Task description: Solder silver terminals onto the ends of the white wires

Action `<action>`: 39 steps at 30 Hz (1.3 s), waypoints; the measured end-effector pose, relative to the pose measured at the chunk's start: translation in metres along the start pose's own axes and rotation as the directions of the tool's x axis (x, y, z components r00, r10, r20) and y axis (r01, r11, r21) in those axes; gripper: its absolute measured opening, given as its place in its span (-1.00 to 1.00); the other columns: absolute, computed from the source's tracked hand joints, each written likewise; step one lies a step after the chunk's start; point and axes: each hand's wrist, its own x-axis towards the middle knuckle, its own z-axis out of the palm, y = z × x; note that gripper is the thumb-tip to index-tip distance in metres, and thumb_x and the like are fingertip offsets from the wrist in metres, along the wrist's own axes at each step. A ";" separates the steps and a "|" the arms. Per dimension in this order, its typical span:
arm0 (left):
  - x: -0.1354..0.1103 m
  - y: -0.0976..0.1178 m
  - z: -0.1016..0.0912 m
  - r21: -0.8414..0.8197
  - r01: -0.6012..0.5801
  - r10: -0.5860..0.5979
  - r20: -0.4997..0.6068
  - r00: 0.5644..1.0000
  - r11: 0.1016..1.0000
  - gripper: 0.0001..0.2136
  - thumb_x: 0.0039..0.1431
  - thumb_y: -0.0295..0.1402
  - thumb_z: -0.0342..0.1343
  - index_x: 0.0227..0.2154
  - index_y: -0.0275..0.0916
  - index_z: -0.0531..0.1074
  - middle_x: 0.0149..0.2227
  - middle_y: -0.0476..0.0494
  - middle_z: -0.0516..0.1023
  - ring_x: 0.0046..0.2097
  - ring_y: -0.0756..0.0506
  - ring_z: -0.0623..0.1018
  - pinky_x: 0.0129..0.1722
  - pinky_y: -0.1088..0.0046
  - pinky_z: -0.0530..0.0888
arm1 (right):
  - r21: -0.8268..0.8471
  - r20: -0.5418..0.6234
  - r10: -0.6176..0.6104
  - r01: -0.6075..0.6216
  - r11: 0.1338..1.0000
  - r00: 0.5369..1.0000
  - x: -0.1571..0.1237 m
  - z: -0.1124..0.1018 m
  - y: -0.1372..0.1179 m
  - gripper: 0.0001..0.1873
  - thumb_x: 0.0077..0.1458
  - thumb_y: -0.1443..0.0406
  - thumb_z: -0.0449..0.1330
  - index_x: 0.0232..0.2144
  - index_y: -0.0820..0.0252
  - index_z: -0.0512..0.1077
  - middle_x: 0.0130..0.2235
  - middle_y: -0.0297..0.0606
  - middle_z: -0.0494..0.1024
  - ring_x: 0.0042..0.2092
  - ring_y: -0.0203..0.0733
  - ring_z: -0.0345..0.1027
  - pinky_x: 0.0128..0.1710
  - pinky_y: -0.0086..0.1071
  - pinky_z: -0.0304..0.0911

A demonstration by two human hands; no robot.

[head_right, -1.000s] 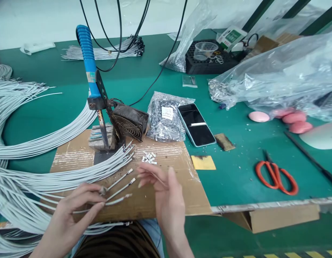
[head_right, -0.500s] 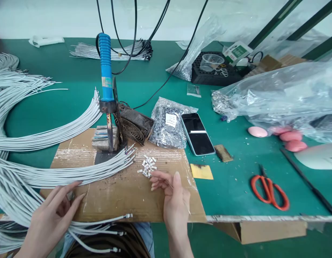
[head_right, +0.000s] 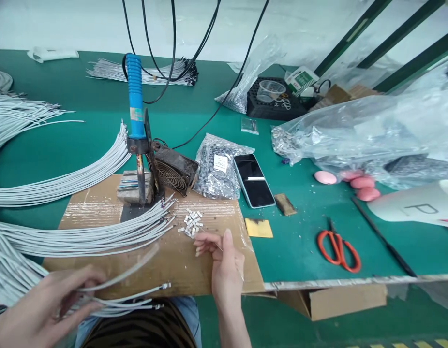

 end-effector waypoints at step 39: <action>0.037 0.035 0.056 -0.576 0.355 -0.216 0.298 0.930 0.737 -0.66 0.25 -0.07 0.30 -0.46 -0.25 0.48 -0.55 0.09 0.33 -0.49 0.04 0.18 -0.49 0.53 0.12 | -0.057 0.435 0.055 -0.034 0.998 0.899 -0.031 0.048 -0.026 -0.82 0.18 0.18 0.38 -0.38 0.11 0.73 -0.53 -0.36 0.46 -0.60 -0.39 0.18 -0.58 -0.45 0.11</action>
